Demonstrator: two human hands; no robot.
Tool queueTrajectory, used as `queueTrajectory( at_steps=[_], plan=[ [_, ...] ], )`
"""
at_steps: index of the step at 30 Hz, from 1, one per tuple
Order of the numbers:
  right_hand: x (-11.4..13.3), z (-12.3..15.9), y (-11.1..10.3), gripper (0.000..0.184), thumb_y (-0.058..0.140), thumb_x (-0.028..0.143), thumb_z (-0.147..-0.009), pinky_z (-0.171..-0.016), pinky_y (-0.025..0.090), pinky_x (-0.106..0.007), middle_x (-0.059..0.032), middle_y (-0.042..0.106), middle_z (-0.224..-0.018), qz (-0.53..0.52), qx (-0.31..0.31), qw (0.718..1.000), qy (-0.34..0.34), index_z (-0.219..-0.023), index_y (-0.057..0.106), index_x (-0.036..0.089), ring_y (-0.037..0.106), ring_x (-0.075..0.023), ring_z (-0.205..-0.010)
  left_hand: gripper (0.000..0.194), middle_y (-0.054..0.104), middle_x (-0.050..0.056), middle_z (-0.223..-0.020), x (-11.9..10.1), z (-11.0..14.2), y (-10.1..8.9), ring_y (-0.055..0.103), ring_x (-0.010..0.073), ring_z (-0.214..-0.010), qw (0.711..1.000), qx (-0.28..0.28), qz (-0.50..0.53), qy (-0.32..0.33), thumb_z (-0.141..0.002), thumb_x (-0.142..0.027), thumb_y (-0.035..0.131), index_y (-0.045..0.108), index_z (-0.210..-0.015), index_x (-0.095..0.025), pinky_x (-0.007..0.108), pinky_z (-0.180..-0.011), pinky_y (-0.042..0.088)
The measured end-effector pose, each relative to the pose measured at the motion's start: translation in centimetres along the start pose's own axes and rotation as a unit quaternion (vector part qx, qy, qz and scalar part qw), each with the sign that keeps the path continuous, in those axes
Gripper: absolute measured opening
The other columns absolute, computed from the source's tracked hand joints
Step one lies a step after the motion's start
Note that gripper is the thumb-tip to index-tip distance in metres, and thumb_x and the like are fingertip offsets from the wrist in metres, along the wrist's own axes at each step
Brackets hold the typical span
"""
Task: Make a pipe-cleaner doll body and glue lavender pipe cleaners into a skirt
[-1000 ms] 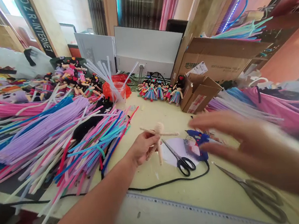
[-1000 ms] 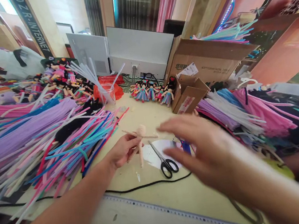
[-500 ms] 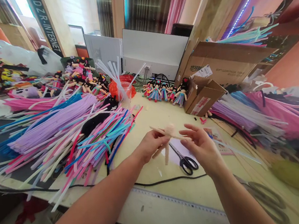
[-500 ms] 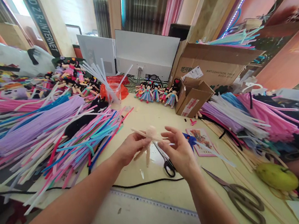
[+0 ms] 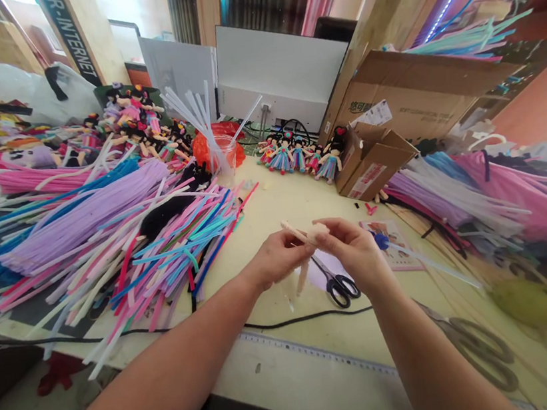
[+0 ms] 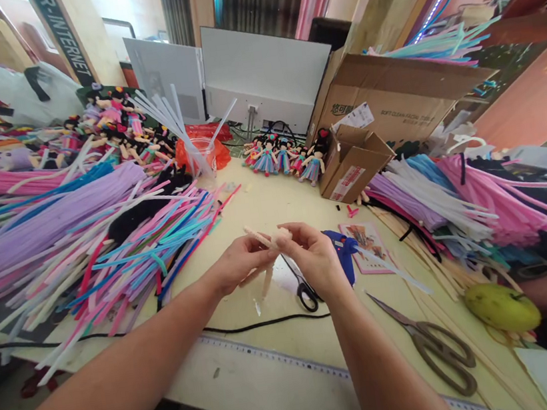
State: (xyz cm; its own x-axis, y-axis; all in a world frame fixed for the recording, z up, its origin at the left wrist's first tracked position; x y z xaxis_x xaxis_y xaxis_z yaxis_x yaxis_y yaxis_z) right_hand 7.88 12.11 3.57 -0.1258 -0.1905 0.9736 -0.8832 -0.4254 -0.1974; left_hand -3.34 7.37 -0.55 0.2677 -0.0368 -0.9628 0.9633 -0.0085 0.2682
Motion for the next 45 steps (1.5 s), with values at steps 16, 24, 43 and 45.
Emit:
queueTrajectory(
  at_steps=[16,24,43,45],
  plan=[
    [-5.1,2.9,3.3,0.03,0.08,0.043,-0.067,-0.059,0.046,-0.026,-0.0005,0.068,-0.071,-0.068,0.075,0.986,0.133,-0.082,0.069,0.019,0.058,-0.0129,-0.061,0.038,0.058,-0.002,-0.071,1.3,-0.9,-2.4,0.057,0.0122,-0.063,0.991,-0.065,0.116,-0.025,-0.063,-0.037,0.082,0.06,-0.082,-0.014,0.026,-0.058,0.045],
    [-5.4,2.9,3.1,0.03,0.081,0.041,-0.066,-0.057,0.043,-0.027,-0.0002,0.066,-0.067,-0.11,0.053,0.983,0.138,-0.082,0.069,0.019,0.056,-0.0133,-0.059,0.041,0.062,0.002,-0.078,2.0,-0.9,-1.6,0.059,0.0139,-0.067,0.994,-0.042,0.088,-0.05,-0.066,-0.042,0.08,0.059,-0.087,-0.013,0.028,-0.06,0.047],
    [-5.1,2.7,1.2,0.034,0.062,0.053,-0.082,-0.053,0.041,-0.024,0.0025,0.055,-0.068,-0.012,-0.015,0.996,0.085,-0.085,0.062,0.019,0.049,-0.0113,-0.06,0.033,0.067,0.005,-0.087,2.3,-0.9,-1.4,0.059,0.0146,-0.079,0.988,-0.008,0.14,-0.065,-0.072,-0.038,0.077,0.072,-0.093,-0.014,0.026,-0.071,0.045],
    [-5.2,2.7,1.4,0.034,0.063,0.054,-0.08,-0.049,0.039,-0.023,0.0038,0.052,-0.065,0.005,-0.009,0.997,0.081,-0.086,0.062,0.02,0.047,-0.0113,-0.057,0.034,0.067,0.005,-0.087,2.6,-0.9,-1.4,0.059,0.0142,-0.079,0.988,-0.003,0.137,-0.069,-0.073,-0.04,0.076,0.072,-0.095,-0.014,0.026,-0.07,0.045]
  ],
)
Point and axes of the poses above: each hand's wrist, its own z-axis away from the middle knuckle, its own y-axis out of the palm, x = y × z, the point moved 9 cm from there along -z, towards the middle knuckle
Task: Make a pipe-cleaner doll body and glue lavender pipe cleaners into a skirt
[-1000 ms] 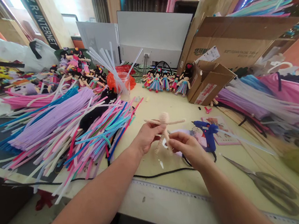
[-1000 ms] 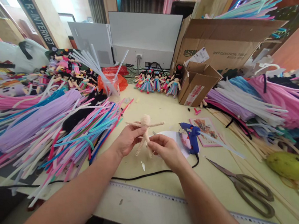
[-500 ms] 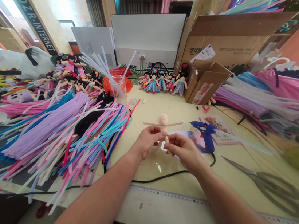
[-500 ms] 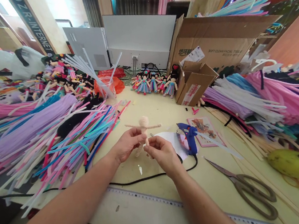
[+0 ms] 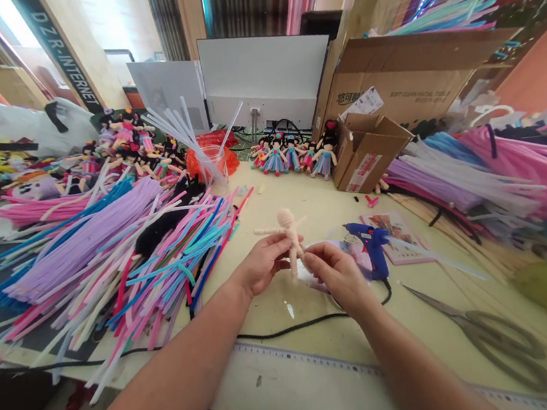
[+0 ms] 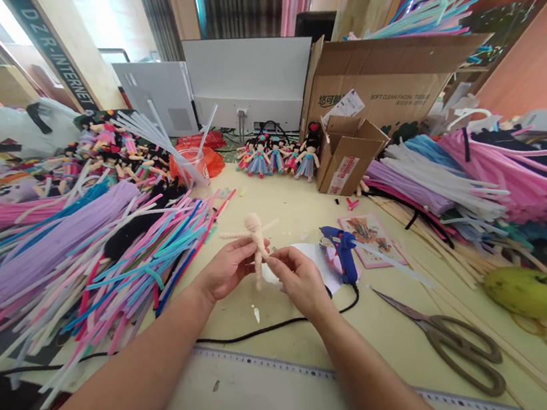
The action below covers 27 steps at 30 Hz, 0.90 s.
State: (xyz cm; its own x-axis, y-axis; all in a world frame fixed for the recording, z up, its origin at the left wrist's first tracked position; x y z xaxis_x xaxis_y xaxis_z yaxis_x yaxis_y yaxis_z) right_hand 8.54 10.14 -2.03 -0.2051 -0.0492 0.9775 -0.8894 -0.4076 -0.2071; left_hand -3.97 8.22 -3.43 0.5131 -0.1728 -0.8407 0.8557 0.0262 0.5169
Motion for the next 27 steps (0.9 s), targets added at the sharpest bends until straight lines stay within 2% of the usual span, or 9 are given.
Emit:
queueTrajectory(
  at_steps=[5,9,16,21,27],
  plan=[
    [0.1,0.0,0.1,0.03,0.068,0.05,-0.075,-0.049,0.037,-0.024,0.0037,0.05,-0.061,0.061,-0.008,0.997,-0.034,-0.081,0.064,0.021,0.044,-0.0125,-0.055,0.038,0.068,0.006,-0.085,0.3,-0.3,0.1,0.058,0.0125,-0.076,1.0,0.011,-0.01,-0.003,-0.074,-0.041,0.076,0.072,-0.1,-0.013,0.024,-0.069,0.044],
    [0.1,0.0,0.0,0.025,0.066,0.046,-0.079,-0.051,0.037,-0.025,0.0022,0.052,-0.063,0.1,-0.018,0.993,-0.062,-0.078,0.063,0.022,0.045,-0.0132,-0.058,0.037,0.067,0.005,-0.084,0.2,-0.2,0.2,0.058,0.0125,-0.074,1.0,0.013,-0.012,0.003,-0.073,-0.041,0.077,0.072,-0.096,-0.012,0.025,-0.069,0.045],
    [0.2,0.0,0.0,0.027,0.062,0.047,-0.084,-0.053,0.04,-0.025,0.0007,0.056,-0.069,0.137,-0.023,0.987,-0.087,-0.075,0.06,0.022,0.048,-0.0136,-0.06,0.035,0.066,0.005,-0.091,-0.4,0.0,0.5,0.057,0.0141,-0.083,0.991,-0.002,-0.12,0.052,-0.07,-0.03,0.079,0.071,-0.098,-0.011,0.026,-0.076,0.044],
    [0.2,-0.1,-0.1,0.027,0.061,0.047,-0.084,-0.054,0.041,-0.026,0.0003,0.057,-0.069,0.151,-0.024,0.984,-0.096,-0.075,0.059,0.022,0.05,-0.0142,-0.06,0.035,0.066,0.005,-0.089,-0.5,-0.1,0.4,0.057,0.0145,-0.082,0.986,-0.009,-0.154,0.066,-0.072,-0.031,0.076,0.07,-0.099,-0.011,0.027,-0.075,0.044],
    [0.1,-0.1,0.3,0.024,0.061,0.044,-0.085,-0.056,0.041,-0.026,0.0008,0.058,-0.07,0.165,-0.017,0.981,-0.102,-0.076,0.06,0.022,0.05,-0.0139,-0.061,0.031,0.066,0.003,-0.08,-0.1,-0.3,-0.7,0.058,0.0142,-0.073,0.982,-0.044,-0.172,0.056,-0.072,-0.041,0.073,0.068,-0.083,-0.012,0.029,-0.072,0.045]
  ],
)
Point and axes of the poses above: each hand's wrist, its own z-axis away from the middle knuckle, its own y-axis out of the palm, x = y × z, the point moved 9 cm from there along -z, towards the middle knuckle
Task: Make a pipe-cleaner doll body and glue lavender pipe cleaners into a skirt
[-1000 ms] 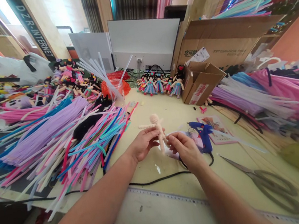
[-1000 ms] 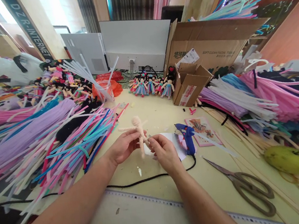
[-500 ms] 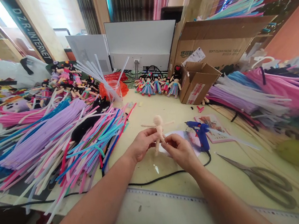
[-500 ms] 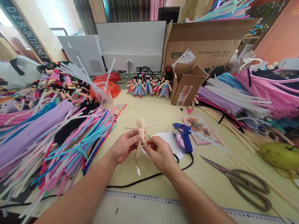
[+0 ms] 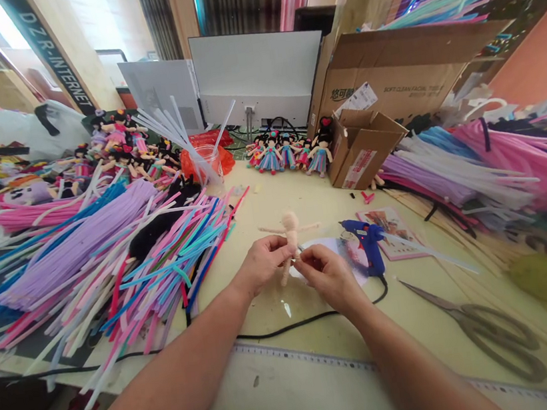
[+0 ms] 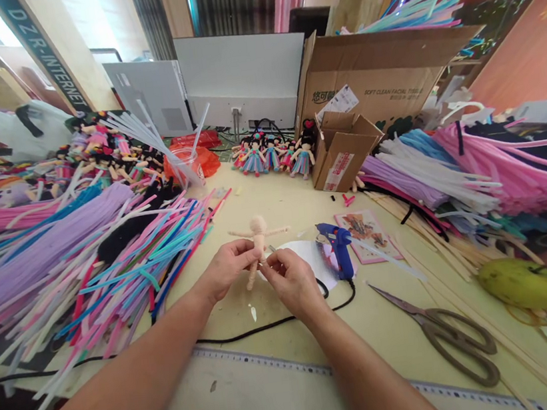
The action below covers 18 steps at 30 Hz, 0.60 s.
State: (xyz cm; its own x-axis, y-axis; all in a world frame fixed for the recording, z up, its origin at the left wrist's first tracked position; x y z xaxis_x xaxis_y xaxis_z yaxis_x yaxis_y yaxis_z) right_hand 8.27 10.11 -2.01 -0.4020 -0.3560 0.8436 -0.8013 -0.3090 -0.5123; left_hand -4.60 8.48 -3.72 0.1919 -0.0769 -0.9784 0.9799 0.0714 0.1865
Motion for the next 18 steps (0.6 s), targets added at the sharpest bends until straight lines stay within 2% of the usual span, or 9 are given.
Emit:
queueTrajectory(
  at_steps=[4,8,11,18],
  plan=[
    [-0.2,-0.3,-0.8,0.018,0.06,0.037,-0.084,-0.058,0.041,-0.026,0.0005,0.059,-0.071,0.016,-0.013,1.0,0.001,-0.076,0.06,0.021,0.052,-0.0143,-0.064,0.031,0.067,0.003,-0.078,0.0,0.0,-0.8,0.058,0.0126,-0.07,0.998,-0.03,-0.047,-0.009,-0.076,-0.044,0.069,0.07,-0.084,-0.014,0.027,-0.068,0.042],
    [-1.3,-1.1,-3.0,0.021,0.058,0.039,-0.084,-0.059,0.039,-0.027,-0.0004,0.06,-0.069,0.046,-0.05,0.997,0.029,-0.075,0.061,0.02,0.052,-0.0154,-0.063,0.036,0.07,0.006,-0.092,-0.1,0.1,-2.0,0.061,0.013,-0.075,0.996,-0.064,-0.047,-0.029,-0.081,-0.047,0.063,0.07,-0.097,-0.016,0.027,-0.07,0.042],
    [-2.4,-1.6,-4.4,0.023,0.058,0.041,-0.083,-0.058,0.038,-0.028,-0.0006,0.061,-0.067,0.074,-0.068,0.993,0.053,-0.075,0.063,0.02,0.052,-0.0159,-0.061,0.033,0.07,0.007,-0.092,-0.4,0.2,-2.5,0.061,0.0126,-0.075,0.995,-0.08,-0.044,-0.035,-0.08,-0.044,0.064,0.07,-0.095,-0.016,0.026,-0.069,0.041],
    [-3.5,-2.0,-4.9,0.024,0.058,0.041,-0.081,-0.06,0.038,-0.028,-0.0011,0.065,-0.068,0.115,-0.065,0.988,0.076,-0.074,0.067,0.02,0.056,-0.0167,-0.061,0.025,0.07,0.006,-0.087,-1.4,0.2,-3.3,0.061,0.0119,-0.072,0.994,-0.1,-0.043,-0.024,-0.078,-0.038,0.064,0.068,-0.088,-0.015,0.025,-0.068,0.041]
  ],
)
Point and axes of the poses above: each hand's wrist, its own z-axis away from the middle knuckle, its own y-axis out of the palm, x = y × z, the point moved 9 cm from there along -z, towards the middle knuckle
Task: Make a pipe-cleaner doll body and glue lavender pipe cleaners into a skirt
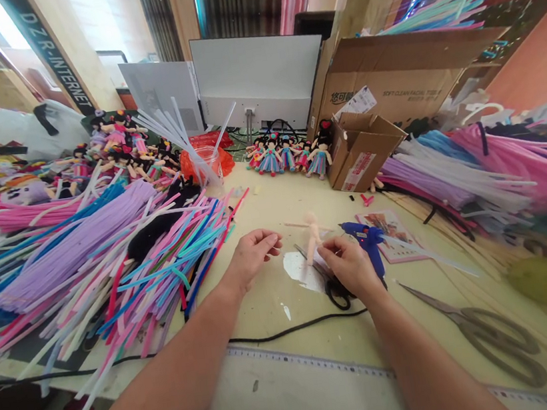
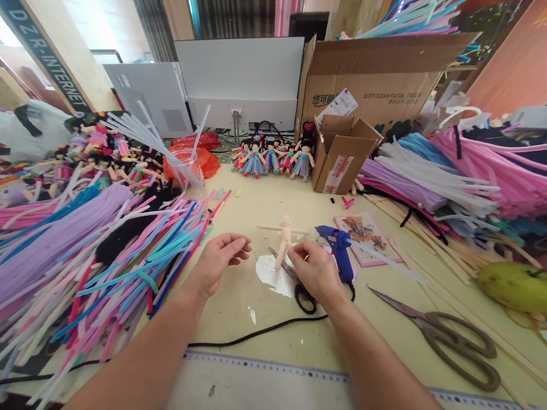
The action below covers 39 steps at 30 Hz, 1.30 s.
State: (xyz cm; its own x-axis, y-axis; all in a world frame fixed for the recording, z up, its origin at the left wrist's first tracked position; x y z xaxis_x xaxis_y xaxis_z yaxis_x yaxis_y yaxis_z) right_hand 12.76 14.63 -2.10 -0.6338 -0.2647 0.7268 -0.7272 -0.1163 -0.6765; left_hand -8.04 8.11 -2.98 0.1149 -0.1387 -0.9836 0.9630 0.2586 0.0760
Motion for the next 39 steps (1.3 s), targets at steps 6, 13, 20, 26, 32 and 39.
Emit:
queueTrajectory(
  at_steps=[6,13,20,26,32,39],
  plan=[
    [1.3,0.7,0.7,0.027,0.056,0.043,-0.084,-0.059,0.039,-0.029,-0.0016,0.066,-0.068,0.012,0.014,1.0,-0.015,-0.074,0.066,0.02,0.057,-0.0173,-0.062,0.027,0.069,0.005,-0.084,-0.2,0.1,0.3,0.057,0.011,-0.065,0.998,0.011,-0.058,0.016,-0.08,-0.039,0.06,0.067,-0.086,-0.014,0.024,-0.061,0.039],
    [3.7,2.0,2.5,0.028,0.047,0.042,-0.091,-0.065,0.044,-0.028,-0.0021,0.068,-0.078,0.031,0.054,0.995,-0.084,-0.084,0.065,0.021,0.06,-0.0163,-0.069,0.024,0.058,-0.002,-0.061,0.6,0.6,3.1,0.048,0.0102,-0.057,0.968,0.089,-0.226,0.066,-0.075,-0.038,0.065,0.064,-0.068,-0.015,0.022,-0.054,0.034],
    [1.7,1.6,0.2,0.012,0.06,0.026,-0.077,-0.064,0.036,-0.03,-0.0026,0.069,-0.074,0.152,0.096,0.982,-0.063,-0.084,0.07,0.023,0.058,-0.019,-0.068,0.019,0.057,0.0,-0.054,0.2,-0.4,0.0,0.047,0.009,-0.046,0.978,0.081,-0.19,0.024,-0.077,-0.033,0.061,0.062,-0.073,-0.015,0.021,-0.047,0.035],
    [0.4,2.8,-1.2,0.019,0.063,0.027,-0.074,-0.06,0.034,-0.029,-0.0009,0.069,-0.072,0.209,0.15,0.965,-0.047,-0.091,0.071,0.024,0.059,-0.0189,-0.067,0.018,0.063,0.002,-0.055,-0.6,-0.7,-1.4,0.054,0.0136,-0.05,0.948,0.063,-0.31,0.043,-0.076,-0.034,0.06,0.064,-0.073,-0.017,0.024,-0.05,0.034],
    [0.7,4.7,-0.7,0.025,0.059,0.023,-0.076,-0.059,0.031,-0.028,-0.0046,0.069,-0.087,0.269,0.184,0.945,-0.042,-0.099,0.067,0.024,0.059,-0.02,-0.076,0.014,0.062,0.001,-0.053,-0.6,-1.0,-2.0,0.054,0.0165,-0.052,0.931,0.035,-0.358,0.054,-0.075,-0.031,0.06,0.066,-0.074,-0.019,0.027,-0.054,0.032],
    [0.8,4.5,-0.7,0.027,0.055,0.017,-0.073,-0.055,0.033,-0.027,-0.0011,0.065,-0.071,0.2,0.172,0.964,-0.025,-0.096,0.068,0.023,0.054,-0.0156,-0.063,0.016,0.065,0.005,-0.072,-2.0,-1.5,-4.7,0.055,0.0198,-0.068,0.908,-0.111,-0.387,0.116,-0.071,-0.036,0.069,0.067,-0.074,-0.02,0.029,-0.064,0.033]
  ],
)
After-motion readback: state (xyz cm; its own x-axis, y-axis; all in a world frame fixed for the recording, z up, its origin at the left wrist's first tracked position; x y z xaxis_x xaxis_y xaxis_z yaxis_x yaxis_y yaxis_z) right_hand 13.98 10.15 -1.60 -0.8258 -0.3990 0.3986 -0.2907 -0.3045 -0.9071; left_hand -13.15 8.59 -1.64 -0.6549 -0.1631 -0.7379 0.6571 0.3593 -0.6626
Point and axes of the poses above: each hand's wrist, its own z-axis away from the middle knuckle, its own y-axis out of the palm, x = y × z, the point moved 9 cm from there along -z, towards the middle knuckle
